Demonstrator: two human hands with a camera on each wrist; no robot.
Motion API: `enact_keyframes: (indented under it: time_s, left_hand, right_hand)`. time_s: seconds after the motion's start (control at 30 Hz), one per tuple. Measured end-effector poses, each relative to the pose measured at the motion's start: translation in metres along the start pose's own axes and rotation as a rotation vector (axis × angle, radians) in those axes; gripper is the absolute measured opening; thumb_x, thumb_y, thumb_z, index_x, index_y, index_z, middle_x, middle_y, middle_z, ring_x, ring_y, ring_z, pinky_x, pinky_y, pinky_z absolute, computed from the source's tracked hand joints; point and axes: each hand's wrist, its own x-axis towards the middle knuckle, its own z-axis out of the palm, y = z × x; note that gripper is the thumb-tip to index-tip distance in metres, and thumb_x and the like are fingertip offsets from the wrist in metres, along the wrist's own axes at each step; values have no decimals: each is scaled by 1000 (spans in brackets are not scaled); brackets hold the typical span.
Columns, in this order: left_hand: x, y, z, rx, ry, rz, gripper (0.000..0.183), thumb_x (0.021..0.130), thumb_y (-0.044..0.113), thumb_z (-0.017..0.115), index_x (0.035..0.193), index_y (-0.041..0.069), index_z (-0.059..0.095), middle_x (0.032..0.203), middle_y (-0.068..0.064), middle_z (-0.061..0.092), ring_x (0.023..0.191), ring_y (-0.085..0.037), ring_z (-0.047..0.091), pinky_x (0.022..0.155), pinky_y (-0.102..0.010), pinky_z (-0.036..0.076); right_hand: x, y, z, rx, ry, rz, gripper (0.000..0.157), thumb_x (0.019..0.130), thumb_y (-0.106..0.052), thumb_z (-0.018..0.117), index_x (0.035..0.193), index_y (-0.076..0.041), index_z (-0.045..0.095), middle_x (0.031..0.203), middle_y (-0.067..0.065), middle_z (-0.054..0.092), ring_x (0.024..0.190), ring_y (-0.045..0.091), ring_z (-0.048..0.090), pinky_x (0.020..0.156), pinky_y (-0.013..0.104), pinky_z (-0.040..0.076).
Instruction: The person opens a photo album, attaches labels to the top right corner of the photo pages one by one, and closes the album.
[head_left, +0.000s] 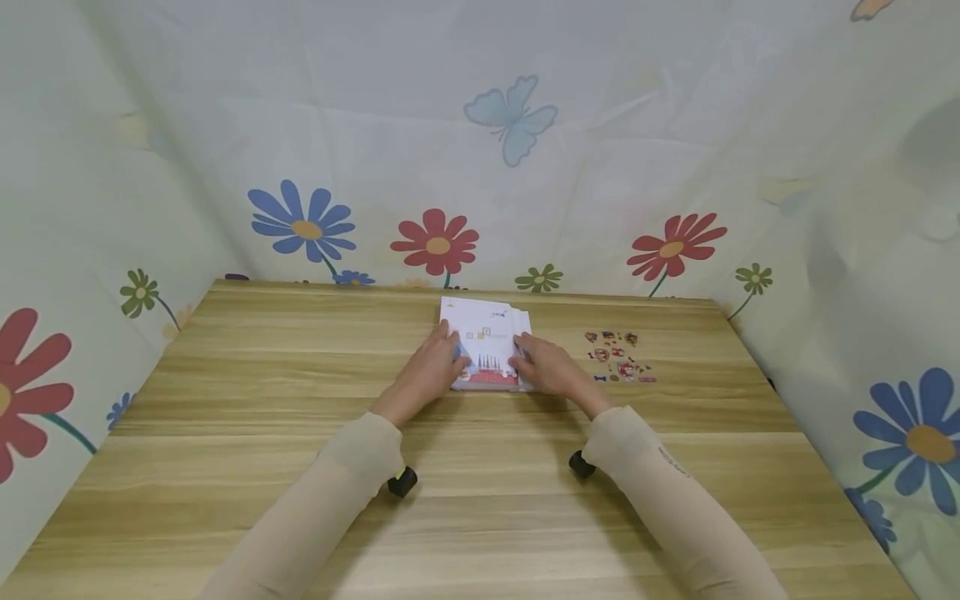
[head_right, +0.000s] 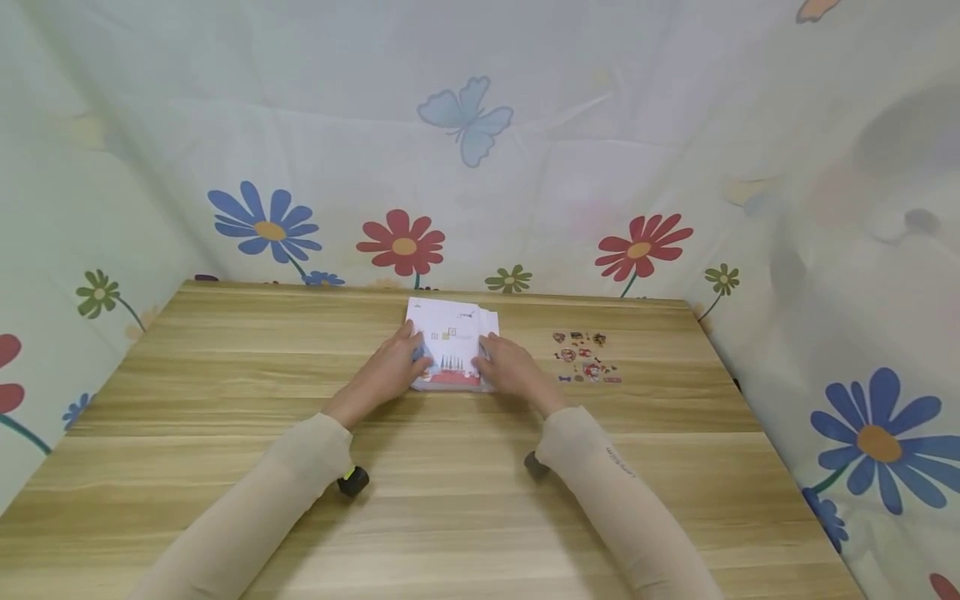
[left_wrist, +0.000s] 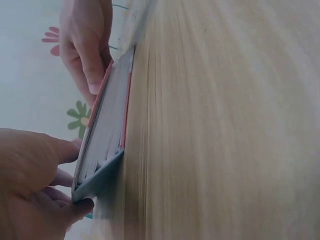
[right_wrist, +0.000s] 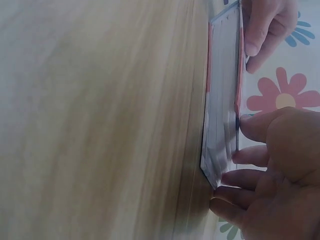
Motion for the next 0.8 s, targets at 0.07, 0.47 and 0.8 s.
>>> enact_keyframes:
  time_s: [0.07,0.47,0.8]
  left_hand:
    - [-2,-1,0,-9,2,-2,63,105,31,58,155,-2,39,171,-21,16,161,-34,16,130,-47,22]
    - [-21,-4,-2,-5,9,20,64,104,31,60,154,-5,40,171,-24,16,161,-35,17,128,-49,26]
    - [-36,-8,-4,22,44,76,63,103,28,61,150,-10,42,167,-30,22,157,-38,26,126,-49,31]
  right_hand:
    - [-1,-1,0,-9,-5,-1,61,107,-35,50,157,-2,36,165,22,32,155,39,33,129,51,26]
    - [-11,-9,6,-52,-19,37,64,106,-40,51,159,-7,35,166,18,32,155,37,33,129,53,25]
    - [-23,-21,12,-110,-6,28,63,106,-42,51,157,-8,39,164,17,37,152,37,38,127,56,28]
